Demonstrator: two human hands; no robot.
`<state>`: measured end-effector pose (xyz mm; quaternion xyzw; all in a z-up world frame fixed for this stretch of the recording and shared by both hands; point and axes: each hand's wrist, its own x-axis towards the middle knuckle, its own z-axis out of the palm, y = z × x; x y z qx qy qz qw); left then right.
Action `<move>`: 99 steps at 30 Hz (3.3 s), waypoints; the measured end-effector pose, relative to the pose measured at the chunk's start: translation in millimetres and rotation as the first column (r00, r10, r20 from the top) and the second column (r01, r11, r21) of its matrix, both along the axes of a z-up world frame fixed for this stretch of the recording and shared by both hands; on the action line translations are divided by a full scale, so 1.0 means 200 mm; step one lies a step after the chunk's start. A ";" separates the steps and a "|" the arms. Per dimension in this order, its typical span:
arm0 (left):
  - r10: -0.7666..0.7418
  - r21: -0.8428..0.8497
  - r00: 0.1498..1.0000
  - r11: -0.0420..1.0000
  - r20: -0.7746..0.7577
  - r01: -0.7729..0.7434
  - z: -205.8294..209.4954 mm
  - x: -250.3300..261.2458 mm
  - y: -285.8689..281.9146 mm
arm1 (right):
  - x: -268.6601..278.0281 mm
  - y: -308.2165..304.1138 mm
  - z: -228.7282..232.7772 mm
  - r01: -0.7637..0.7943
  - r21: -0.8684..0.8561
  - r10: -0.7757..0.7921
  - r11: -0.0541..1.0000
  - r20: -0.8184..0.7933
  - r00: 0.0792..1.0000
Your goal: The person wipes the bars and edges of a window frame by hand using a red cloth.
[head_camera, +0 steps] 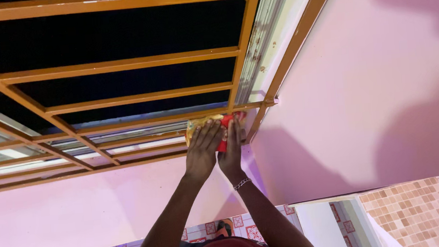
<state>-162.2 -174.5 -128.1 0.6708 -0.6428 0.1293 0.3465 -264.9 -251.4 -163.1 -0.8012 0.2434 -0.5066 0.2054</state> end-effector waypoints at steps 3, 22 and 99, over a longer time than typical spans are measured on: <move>-0.085 0.130 0.987 0.989 0.135 0.067 -0.25 0.02 0.03 | -0.03 0.04 -0.29 -0.038 0.244 0.048 0.969 -0.037 0.998; -0.017 0.194 0.993 0.980 -0.120 0.040 -0.41 -0.05 0.06 | -0.11 -0.05 -0.41 0.000 0.451 0.121 0.893 -0.239 0.964; -0.208 -0.370 0.889 0.928 -0.407 0.048 0.93 1.26 0.98 | 1.23 1.09 1.08 0.017 -0.250 -0.015 0.968 0.007 1.000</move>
